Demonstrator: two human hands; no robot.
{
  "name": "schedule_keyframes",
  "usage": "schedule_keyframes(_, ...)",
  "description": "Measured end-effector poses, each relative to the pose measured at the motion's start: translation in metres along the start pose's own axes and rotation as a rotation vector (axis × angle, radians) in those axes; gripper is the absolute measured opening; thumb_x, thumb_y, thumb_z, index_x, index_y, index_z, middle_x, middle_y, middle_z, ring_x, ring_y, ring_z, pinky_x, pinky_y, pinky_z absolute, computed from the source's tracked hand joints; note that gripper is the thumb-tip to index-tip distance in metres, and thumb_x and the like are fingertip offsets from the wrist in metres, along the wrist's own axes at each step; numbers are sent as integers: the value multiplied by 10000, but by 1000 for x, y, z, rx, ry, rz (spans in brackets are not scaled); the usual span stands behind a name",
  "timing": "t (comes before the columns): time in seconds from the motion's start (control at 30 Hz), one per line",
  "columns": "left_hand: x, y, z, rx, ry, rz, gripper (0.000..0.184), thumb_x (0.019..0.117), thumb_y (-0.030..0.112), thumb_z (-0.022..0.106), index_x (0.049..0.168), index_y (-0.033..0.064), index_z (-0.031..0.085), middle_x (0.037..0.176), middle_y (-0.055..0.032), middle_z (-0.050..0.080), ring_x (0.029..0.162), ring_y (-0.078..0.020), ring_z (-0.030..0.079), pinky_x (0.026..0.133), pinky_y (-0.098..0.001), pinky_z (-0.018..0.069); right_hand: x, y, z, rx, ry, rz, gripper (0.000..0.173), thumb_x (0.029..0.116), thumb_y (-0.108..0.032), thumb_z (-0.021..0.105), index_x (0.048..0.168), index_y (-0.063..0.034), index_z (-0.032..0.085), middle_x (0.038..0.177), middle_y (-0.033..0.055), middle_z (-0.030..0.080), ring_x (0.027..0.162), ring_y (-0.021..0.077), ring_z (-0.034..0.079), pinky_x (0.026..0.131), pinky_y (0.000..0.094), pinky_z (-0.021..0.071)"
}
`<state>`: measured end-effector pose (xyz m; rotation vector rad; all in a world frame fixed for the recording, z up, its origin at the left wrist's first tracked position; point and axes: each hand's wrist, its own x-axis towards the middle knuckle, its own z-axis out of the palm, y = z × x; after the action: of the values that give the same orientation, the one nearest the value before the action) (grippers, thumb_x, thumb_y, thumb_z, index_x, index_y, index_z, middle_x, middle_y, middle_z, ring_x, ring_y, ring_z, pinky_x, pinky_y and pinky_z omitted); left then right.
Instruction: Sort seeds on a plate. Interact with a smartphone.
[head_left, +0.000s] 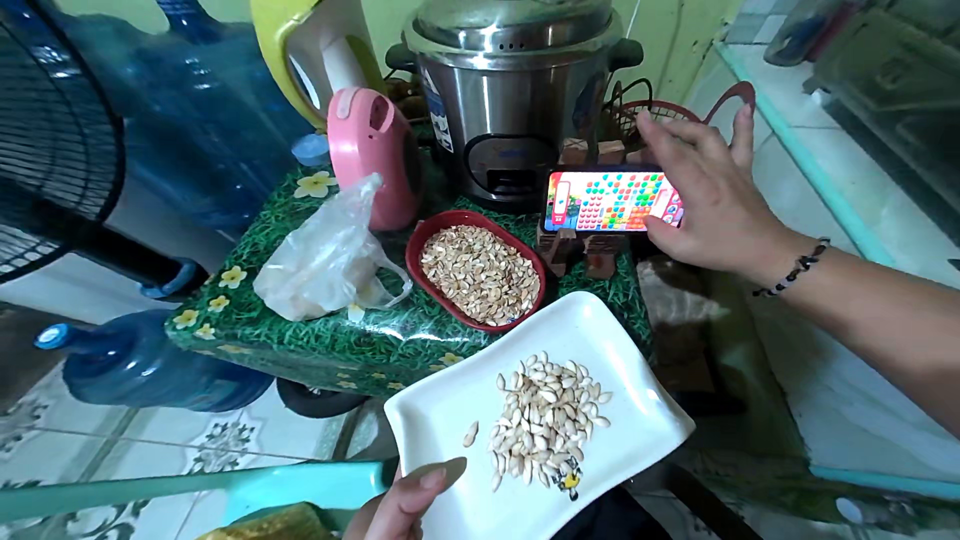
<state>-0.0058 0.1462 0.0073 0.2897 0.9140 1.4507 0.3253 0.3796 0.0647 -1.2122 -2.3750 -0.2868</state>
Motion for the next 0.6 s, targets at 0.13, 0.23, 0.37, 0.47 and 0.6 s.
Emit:
schedule_keyframes(0.13,1,-1,0,12,12,8,202,840,83,592,1029,108,658,883,-80,762,813,-148,755,732,-361,637,0,3,-3,27,-7,25,1006,778,-185,681,1656,-152,190,1505,97,540,1492,412,345,1112,833,-55)
schedule_keyframes(0.23,1,-1,-2,7,5,7,205,830,98,619,1029,109,667,887,-87,761,819,-156,755,736,-366,636,0,4,-3,22,8,19,1010,769,-208,670,1655,-154,190,1480,100,556,1470,418,376,1104,842,-40)
schedule_keyframes(0.37,1,-1,-3,-3,-8,5,203,829,103,636,1028,103,678,893,-94,762,823,-161,757,740,-370,637,-1,5,-2,25,6,23,1010,765,-209,671,1654,-155,196,1463,91,572,1462,407,392,1109,836,-44)
schedule_keyframes(0.47,1,-1,-4,-6,-10,6,196,830,104,640,1020,106,684,889,-95,762,816,-167,758,736,-372,637,-1,5,-2,24,-11,34,1012,770,-221,675,1656,-164,190,1460,78,576,1460,396,396,1105,839,-47)
schedule_keyframes(0.6,1,0,-4,0,0,6,198,826,107,640,1019,103,687,888,-100,762,813,-163,757,733,-372,637,-1,5,-1,21,-8,30,1002,777,-213,665,1655,-152,188,1464,77,577,1458,390,405,1105,837,-51)
